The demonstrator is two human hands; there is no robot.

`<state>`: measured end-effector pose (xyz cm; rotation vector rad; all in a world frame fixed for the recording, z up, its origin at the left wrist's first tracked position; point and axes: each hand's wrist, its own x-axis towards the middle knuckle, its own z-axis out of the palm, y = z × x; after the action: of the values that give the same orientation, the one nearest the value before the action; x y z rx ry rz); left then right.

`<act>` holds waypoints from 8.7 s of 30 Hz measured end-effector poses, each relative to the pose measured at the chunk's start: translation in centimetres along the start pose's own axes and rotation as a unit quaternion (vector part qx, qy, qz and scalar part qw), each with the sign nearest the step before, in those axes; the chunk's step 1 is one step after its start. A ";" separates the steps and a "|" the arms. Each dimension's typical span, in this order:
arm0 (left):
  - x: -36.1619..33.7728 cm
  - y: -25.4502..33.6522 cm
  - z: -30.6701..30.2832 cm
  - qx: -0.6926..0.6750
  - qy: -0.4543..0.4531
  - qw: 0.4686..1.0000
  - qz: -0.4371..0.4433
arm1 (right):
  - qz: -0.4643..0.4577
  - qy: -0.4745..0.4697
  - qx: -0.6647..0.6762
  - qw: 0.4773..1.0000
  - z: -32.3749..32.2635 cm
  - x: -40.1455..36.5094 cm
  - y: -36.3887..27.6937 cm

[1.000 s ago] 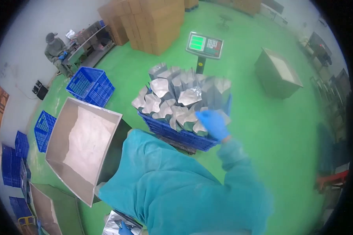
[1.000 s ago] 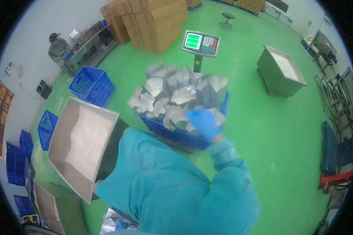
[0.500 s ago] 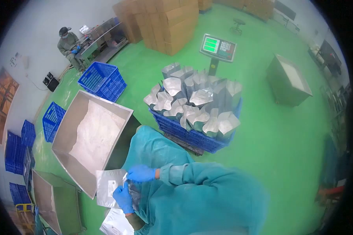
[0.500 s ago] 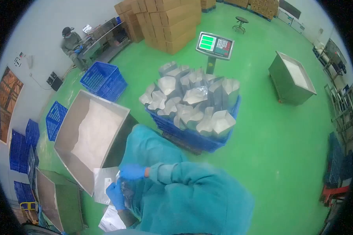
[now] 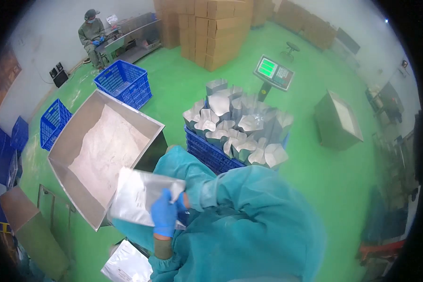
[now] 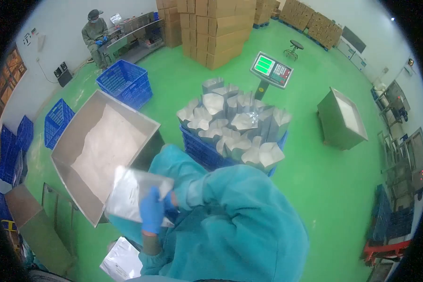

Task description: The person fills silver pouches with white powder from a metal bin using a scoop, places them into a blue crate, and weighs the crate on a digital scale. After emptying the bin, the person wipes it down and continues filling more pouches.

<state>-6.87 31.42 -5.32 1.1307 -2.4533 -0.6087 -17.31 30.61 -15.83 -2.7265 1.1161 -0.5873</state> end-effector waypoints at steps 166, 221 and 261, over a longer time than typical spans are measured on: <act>11.4 -59.1 -1.7 -0.124 0.063 0.938 -0.317 | 0.107 -0.380 0.062 0.917 8.0 48.9 28.6; 10.9 -59.2 2.0 -0.006 0.055 0.953 -0.297 | 0.112 -0.331 0.038 0.936 27.0 44.3 27.2; 1.8 -22.1 -11.2 -0.257 0.065 0.935 -0.236 | 0.383 -0.152 -0.369 0.833 -45.2 -6.4 1.3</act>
<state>11.25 14.53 -7.30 1.4644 -1.7455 -1.1871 -40.54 35.02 23.20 -2.3173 2.4881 0.4787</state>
